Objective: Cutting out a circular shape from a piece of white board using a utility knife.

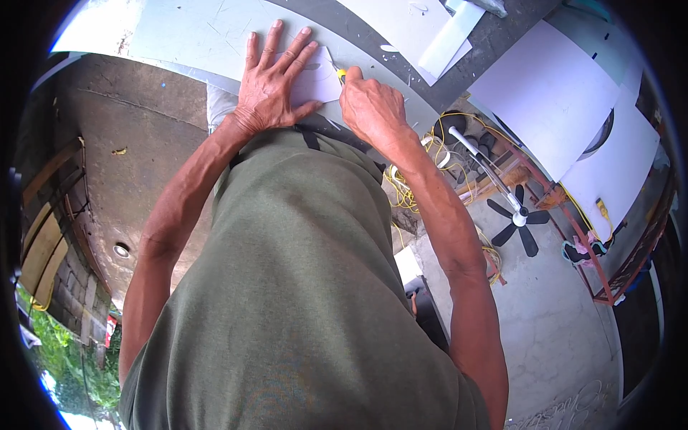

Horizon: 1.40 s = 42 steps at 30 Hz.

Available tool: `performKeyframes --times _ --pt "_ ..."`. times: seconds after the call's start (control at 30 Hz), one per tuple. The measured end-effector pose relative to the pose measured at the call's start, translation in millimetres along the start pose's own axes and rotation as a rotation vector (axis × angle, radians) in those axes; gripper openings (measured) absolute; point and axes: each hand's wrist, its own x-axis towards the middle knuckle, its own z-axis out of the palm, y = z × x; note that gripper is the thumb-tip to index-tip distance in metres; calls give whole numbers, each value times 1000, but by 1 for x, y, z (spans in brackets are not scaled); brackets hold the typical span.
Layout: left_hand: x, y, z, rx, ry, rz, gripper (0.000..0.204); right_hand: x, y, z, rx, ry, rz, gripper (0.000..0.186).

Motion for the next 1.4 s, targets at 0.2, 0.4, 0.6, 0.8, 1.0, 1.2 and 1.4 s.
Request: performKeyframes --times 0.2,0.4,0.6,0.8,1.0,1.2,1.4 --pt "1 0 1 -22 19 1 100 -2 -1 3 39 19 10 22" --pt "1 0 3 -18 16 1 101 -5 -2 9 59 36 28 23" --pt "-3 -1 4 14 -48 -33 100 -7 -7 11 94 30 62 24" --pt "-1 0 3 22 -56 -35 99 -9 -13 14 161 -3 168 28" --pt "0 0 4 47 -67 -42 97 -10 -13 17 192 17 197 28" --pt "-3 5 9 19 18 -63 100 -1 9 4 13 92 27 25" --pt "-16 4 5 40 -110 62 101 18 26 -15 -248 81 -214 22"
